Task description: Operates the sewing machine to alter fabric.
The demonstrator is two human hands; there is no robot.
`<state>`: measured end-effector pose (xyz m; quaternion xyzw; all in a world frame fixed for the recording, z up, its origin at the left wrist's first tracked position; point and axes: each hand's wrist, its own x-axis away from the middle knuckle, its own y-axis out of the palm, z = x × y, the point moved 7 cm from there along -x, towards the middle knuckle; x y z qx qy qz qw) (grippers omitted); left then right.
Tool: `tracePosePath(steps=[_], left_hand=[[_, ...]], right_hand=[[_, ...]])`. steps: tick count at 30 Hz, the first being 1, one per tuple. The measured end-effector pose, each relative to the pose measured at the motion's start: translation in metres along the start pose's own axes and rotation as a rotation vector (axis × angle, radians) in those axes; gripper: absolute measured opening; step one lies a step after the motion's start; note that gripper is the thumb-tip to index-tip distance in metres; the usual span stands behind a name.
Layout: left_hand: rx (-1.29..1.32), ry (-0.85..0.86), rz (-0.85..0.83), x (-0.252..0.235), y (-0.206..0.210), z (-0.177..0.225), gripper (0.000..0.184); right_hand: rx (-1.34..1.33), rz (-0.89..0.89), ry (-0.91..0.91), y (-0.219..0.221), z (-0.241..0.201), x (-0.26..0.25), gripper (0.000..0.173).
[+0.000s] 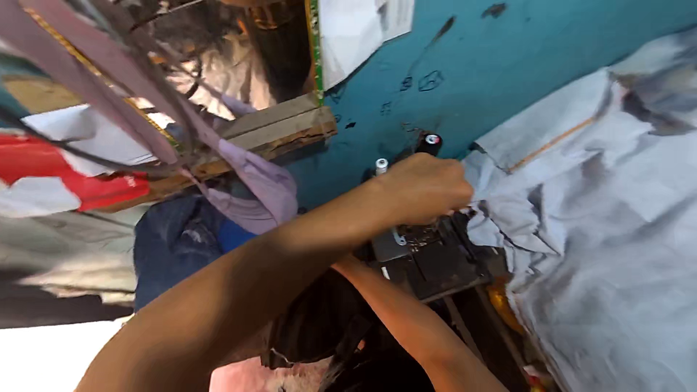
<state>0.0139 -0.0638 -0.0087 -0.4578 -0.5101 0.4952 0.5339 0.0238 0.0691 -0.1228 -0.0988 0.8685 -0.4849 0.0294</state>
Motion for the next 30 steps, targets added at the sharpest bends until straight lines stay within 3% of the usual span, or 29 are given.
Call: tracePosePath(steps=[1,2,4,7,9,12,13,15,17,19,21,23,26,30], left_hand=[[-0.01,0.017,-0.015,-0.001,0.001,0.0,0.015],[-0.024,0.034,-0.034,-0.003,0.001,-0.001,0.015],[-0.055,0.05,-0.084,-0.005,0.002,-0.001,0.014],[-0.063,0.098,-0.106,-0.007,0.008,0.001,0.015],[-0.042,0.136,-0.083,-0.008,0.013,0.002,0.015],[-0.008,0.164,-0.036,-0.01,0.024,0.001,0.013],[0.001,0.158,-0.027,-0.011,0.025,0.0,0.012],[0.016,0.141,-0.01,-0.009,0.027,-0.003,0.012],[0.021,0.118,0.0,-0.006,0.031,-0.006,0.013],[0.036,0.109,0.016,-0.003,0.035,-0.009,0.015],[0.047,0.104,0.041,-0.003,0.04,-0.011,0.016],[0.049,0.099,0.075,-0.004,0.045,-0.011,0.016],[0.079,0.018,0.067,-0.008,0.052,-0.014,0.014],[0.175,-0.114,0.136,-0.014,0.059,-0.02,0.015]], right_hand=[[-0.131,0.275,-0.098,0.016,0.012,0.002,0.028],[-0.179,0.303,-0.102,0.021,0.019,0.008,0.024],[-0.179,0.174,-0.056,0.015,0.029,0.043,0.025],[-0.01,0.391,-0.143,0.021,0.061,0.121,0.018],[-0.054,0.443,-0.167,0.037,0.099,0.164,0.016],[-0.306,0.521,-0.016,0.054,0.154,0.201,0.005],[-0.355,0.564,0.1,0.052,0.17,0.206,0.008],[-0.155,0.638,0.291,0.036,0.198,0.218,0.031],[0.126,0.592,0.392,0.01,0.224,0.229,0.044],[0.226,0.38,0.467,-0.016,0.256,0.235,0.049],[0.249,0.172,0.503,-0.034,0.299,0.238,0.043],[0.278,0.037,0.419,-0.047,0.336,0.235,0.03],[0.299,-0.205,0.238,-0.064,0.369,0.22,0.027],[0.35,-0.185,0.106,-0.068,0.409,0.201,0.026]])
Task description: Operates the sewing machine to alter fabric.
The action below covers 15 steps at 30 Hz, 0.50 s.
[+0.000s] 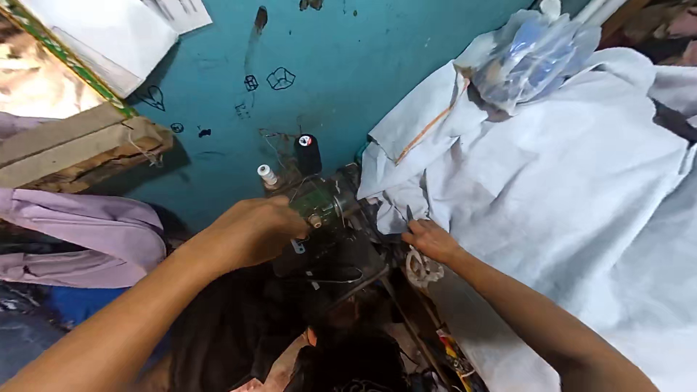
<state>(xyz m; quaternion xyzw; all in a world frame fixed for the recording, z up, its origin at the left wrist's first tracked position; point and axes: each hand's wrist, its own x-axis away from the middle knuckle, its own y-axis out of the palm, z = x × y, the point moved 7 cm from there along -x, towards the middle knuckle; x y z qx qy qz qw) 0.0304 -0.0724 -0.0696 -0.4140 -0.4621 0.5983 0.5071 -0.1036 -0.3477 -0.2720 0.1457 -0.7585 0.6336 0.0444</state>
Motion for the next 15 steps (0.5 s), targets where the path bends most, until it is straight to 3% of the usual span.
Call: tracePosePath(steps=[3,5,10,13,15], left_hand=[[0.019,-0.141,-0.023,-0.01,0.006,0.001,0.019],[-0.021,-0.137,-0.002,-0.015,0.012,0.007,0.021],[-0.02,-0.132,0.038,-0.021,0.02,0.017,0.016],[-0.015,-0.133,0.017,-0.026,0.023,0.018,0.016],[-0.022,-0.097,0.007,-0.03,0.023,0.019,0.017]], right_hand=[[-0.016,-0.021,0.04,0.035,0.042,-0.028,0.03],[-0.029,-0.019,0.076,0.054,0.057,-0.04,0.036],[-0.238,0.259,0.431,0.043,0.024,0.005,0.046],[-0.455,0.105,0.741,0.073,0.031,0.028,0.059],[-0.545,0.031,0.82,0.072,0.034,0.025,0.057]])
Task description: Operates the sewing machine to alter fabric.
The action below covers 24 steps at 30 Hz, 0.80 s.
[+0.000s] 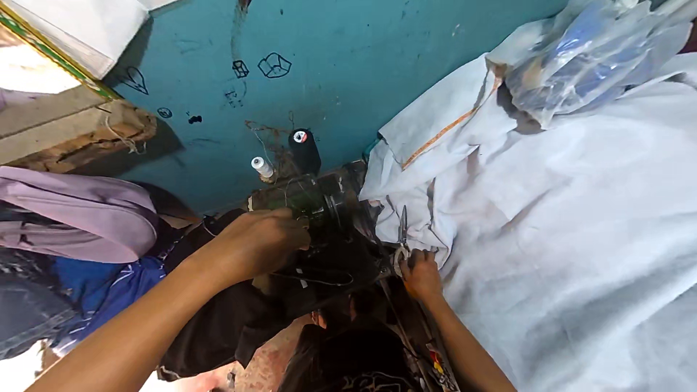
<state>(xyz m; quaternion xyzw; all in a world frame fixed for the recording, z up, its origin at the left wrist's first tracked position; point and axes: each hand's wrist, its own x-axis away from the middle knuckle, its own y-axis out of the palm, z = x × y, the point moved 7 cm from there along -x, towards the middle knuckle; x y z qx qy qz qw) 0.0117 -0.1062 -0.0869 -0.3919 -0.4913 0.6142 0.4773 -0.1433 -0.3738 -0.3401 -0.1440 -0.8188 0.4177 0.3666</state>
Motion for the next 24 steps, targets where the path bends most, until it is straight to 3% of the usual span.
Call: tracePosePath(steps=[4,8,11,13,16,19,20,22,24], left_hand=[[0.022,0.033,-0.032,-0.003,-0.002,0.006,0.016],[0.025,0.043,0.008,0.011,-0.001,0.002,0.017],[0.045,0.078,0.06,0.026,0.0,-0.003,0.018],[0.054,0.051,0.007,0.031,-0.001,-0.006,0.018],[0.026,-0.012,-0.161,0.034,0.003,-0.008,0.017],[-0.004,-0.04,-0.235,0.033,0.005,-0.008,0.016],[0.001,-0.022,-0.197,0.033,0.005,-0.009,0.015],[0.016,0.025,-0.111,0.033,0.005,-0.011,0.015],[0.006,0.032,-0.143,0.029,0.006,-0.01,0.015]], right_hand=[[0.128,-0.134,0.12,-0.021,-0.024,0.013,0.063],[0.269,-0.045,0.061,-0.021,-0.027,0.042,0.04],[0.269,-0.102,0.132,0.006,-0.02,0.054,0.052],[0.175,-0.119,0.208,0.014,-0.019,0.061,0.061],[-0.216,-0.137,0.27,0.019,-0.011,0.068,0.057],[-0.857,-0.216,0.389,0.041,0.003,0.076,0.024],[-1.072,-0.259,0.448,0.049,0.004,0.081,0.028],[-1.423,-0.297,0.513,0.06,0.002,0.089,0.057],[-1.64,-0.232,0.53,0.067,0.0,0.094,0.057]])
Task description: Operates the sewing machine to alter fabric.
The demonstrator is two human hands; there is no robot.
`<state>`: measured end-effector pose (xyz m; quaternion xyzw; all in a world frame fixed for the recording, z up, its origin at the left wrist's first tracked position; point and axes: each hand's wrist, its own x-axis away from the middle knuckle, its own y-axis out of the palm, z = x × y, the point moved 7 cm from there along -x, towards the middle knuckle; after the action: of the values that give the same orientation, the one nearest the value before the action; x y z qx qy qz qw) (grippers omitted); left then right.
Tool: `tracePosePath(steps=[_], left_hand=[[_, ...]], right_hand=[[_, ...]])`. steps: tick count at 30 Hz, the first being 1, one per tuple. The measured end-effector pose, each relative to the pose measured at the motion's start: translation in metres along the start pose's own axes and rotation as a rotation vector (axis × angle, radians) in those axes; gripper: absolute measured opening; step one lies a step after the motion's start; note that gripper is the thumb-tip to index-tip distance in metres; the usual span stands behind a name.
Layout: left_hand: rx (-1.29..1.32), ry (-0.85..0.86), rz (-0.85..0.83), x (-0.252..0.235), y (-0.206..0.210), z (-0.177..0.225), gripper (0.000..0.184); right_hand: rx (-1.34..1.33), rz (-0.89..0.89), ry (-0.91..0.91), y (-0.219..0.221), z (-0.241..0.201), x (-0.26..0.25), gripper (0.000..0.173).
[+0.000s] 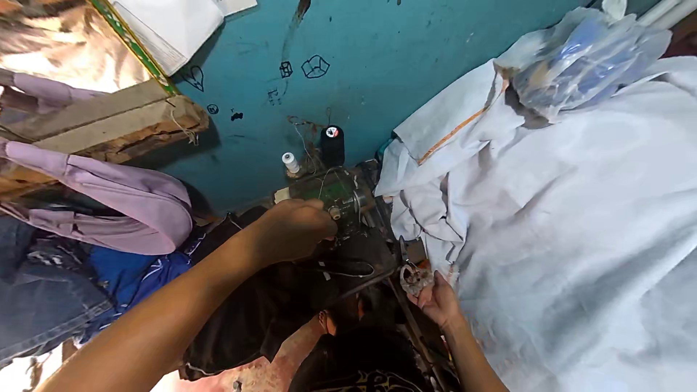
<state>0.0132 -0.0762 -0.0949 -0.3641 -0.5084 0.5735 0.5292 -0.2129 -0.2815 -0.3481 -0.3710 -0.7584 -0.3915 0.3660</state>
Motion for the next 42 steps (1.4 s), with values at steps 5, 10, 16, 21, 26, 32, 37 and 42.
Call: tracePosePath(steps=[5,10,16,21,26,32,37,42], left_hand=[[-0.073,0.062,-0.074,-0.012,-0.003,0.008,0.011],[-0.134,0.055,-0.125,-0.024,-0.007,0.009,0.012],[-0.155,0.042,-0.152,-0.034,-0.016,0.008,0.018],[-0.191,0.04,-0.142,-0.037,-0.023,0.015,0.018],[-0.139,0.048,-0.12,-0.03,-0.022,0.024,0.016],[-0.067,0.066,-0.009,-0.02,-0.023,0.023,0.019],[0.016,0.051,0.043,-0.013,-0.019,0.022,0.023],[0.025,-0.014,0.015,-0.04,-0.01,0.015,0.015]], right_hand=[[-0.036,-0.13,-0.038,-0.002,0.023,-0.002,0.035],[0.311,-0.416,-0.277,0.023,0.028,0.048,0.019],[0.443,-0.731,-0.598,0.088,0.048,0.139,0.031],[0.237,-1.124,-0.166,0.126,0.07,0.155,0.058],[0.213,-1.016,-0.327,0.161,0.043,0.139,0.057],[0.321,-0.621,-0.827,0.129,0.013,0.125,0.019],[0.834,-0.132,-0.959,0.051,-0.036,0.067,0.037],[0.708,-0.82,-0.493,0.08,0.007,0.099,0.077]])
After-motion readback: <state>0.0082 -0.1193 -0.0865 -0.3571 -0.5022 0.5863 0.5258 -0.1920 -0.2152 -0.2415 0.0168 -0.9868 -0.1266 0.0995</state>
